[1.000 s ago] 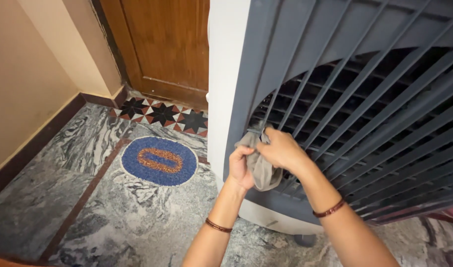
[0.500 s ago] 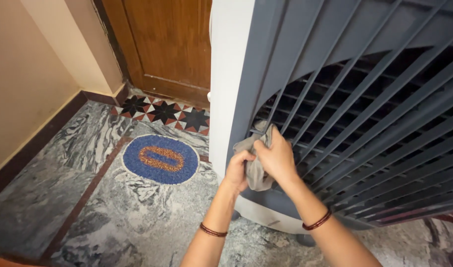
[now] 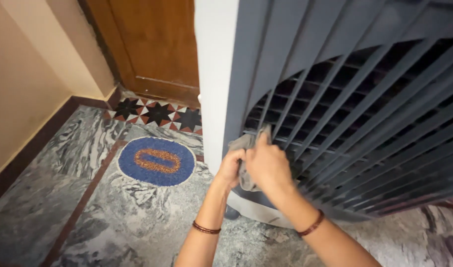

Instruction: Cleaning the slats and outer body of a portable air cooler with a damp cloth.

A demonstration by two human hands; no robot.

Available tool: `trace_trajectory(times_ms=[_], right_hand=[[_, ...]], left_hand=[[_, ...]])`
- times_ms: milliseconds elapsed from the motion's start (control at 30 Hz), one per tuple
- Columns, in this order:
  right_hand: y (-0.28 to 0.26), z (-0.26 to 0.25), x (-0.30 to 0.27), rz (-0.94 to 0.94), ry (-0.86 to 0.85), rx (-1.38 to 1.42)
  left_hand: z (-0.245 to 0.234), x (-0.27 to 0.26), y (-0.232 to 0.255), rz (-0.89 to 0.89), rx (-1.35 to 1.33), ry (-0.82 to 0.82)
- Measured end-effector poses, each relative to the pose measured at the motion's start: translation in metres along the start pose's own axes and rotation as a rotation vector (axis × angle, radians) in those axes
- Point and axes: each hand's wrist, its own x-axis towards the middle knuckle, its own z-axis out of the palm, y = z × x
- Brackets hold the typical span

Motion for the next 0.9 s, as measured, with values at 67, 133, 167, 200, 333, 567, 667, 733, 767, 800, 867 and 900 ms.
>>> trace_trajectory(times_ms=[67,133,167,200,333,567,667,733,767,800,867,900], right_hand=[[-0.001,0.007,-0.001,0.04,-0.068,-0.238],[0.002,0.011,0.004,0.042,-0.069,-0.275],[0.005,0.013,0.007,0.035,-0.072,-0.314],[0.009,0.016,0.003,0.052,-0.073,-0.314],[0.017,-0.002,-0.017,-0.031,-0.025,-0.345],[0.131,-0.01,-0.099,0.219,-0.028,0.203],[0.255,0.012,-0.119,0.143,0.141,0.409],[0.249,-0.03,-0.12,0.421,0.131,0.99],[0.246,-0.051,-0.12,0.684,0.098,1.577],[0.26,-0.051,-0.124,0.681,0.106,1.578],[0.288,-0.051,-0.128,0.583,0.042,1.92],[0.269,-0.071,-0.129,0.577,0.049,1.921]], left_hand=[[-0.019,0.009,-0.007,0.203,0.274,-0.03],[-0.027,0.011,-0.006,0.234,0.534,0.018],[-0.03,0.013,-0.007,0.272,0.793,0.07],[0.0,-0.004,0.002,0.257,0.792,0.06],[0.079,-0.043,0.024,0.45,1.191,0.19],[0.109,-0.079,-0.045,1.03,1.451,0.431],[0.166,-0.089,-0.036,0.107,1.468,0.526],[0.149,-0.074,-0.065,0.145,1.646,0.473],[0.142,-0.067,-0.079,0.187,1.822,0.425],[0.149,-0.065,-0.084,0.191,1.823,0.416],[0.162,-0.06,-0.092,0.282,1.92,0.336],[0.174,-0.058,-0.092,0.288,1.921,0.329]])
